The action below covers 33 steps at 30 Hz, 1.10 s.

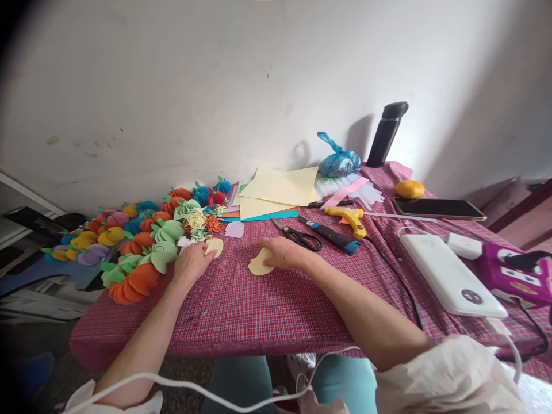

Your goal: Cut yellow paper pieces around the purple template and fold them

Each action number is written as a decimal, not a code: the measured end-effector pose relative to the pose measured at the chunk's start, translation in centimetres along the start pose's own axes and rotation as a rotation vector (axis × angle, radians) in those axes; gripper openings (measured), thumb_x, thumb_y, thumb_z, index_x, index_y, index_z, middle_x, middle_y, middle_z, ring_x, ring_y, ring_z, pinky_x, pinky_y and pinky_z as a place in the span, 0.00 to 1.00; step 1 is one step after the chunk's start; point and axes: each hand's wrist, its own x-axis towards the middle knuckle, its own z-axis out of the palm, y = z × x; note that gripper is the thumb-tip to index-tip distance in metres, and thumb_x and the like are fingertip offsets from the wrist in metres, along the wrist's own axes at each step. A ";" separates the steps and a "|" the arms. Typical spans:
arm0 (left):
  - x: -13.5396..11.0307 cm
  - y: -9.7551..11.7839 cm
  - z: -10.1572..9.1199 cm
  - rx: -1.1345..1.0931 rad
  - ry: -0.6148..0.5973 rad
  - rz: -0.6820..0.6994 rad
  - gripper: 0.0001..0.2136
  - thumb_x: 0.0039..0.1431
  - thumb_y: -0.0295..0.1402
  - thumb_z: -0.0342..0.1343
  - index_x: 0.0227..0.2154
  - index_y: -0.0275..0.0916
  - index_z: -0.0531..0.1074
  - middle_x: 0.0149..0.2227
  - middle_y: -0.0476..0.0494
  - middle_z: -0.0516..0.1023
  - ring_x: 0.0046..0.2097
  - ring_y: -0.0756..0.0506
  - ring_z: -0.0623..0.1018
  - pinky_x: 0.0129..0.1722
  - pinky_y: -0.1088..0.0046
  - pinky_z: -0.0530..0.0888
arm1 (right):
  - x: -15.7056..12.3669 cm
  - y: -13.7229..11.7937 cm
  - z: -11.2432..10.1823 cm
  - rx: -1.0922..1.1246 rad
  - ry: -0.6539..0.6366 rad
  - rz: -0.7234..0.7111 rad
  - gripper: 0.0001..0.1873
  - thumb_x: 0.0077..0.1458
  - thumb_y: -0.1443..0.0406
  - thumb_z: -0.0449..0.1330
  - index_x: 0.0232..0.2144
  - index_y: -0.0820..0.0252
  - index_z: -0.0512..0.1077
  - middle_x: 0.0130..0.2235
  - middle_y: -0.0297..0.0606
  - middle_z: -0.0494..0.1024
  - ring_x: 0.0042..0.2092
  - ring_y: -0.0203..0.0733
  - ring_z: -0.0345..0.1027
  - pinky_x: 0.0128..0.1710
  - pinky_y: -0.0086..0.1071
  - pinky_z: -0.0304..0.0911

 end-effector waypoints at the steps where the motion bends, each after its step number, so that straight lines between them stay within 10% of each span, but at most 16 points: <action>1: 0.0 -0.1 0.1 -0.015 0.001 -0.011 0.16 0.54 0.43 0.46 0.36 0.37 0.70 0.36 0.38 0.75 0.40 0.41 0.73 0.39 0.68 0.67 | 0.0 -0.1 0.0 -0.006 0.000 0.004 0.30 0.43 0.67 0.59 0.52 0.58 0.62 0.41 0.40 0.75 0.39 0.42 0.69 0.36 0.28 0.59; 33: -0.6 -1.5 -0.6 -0.072 0.024 0.048 0.15 0.49 0.44 0.52 0.36 0.44 0.74 0.34 0.42 0.75 0.38 0.42 0.72 0.35 0.68 0.64 | 0.0 -0.3 -0.2 0.000 -0.035 0.029 0.30 0.45 0.67 0.57 0.53 0.59 0.61 0.39 0.38 0.74 0.36 0.40 0.67 0.34 0.28 0.59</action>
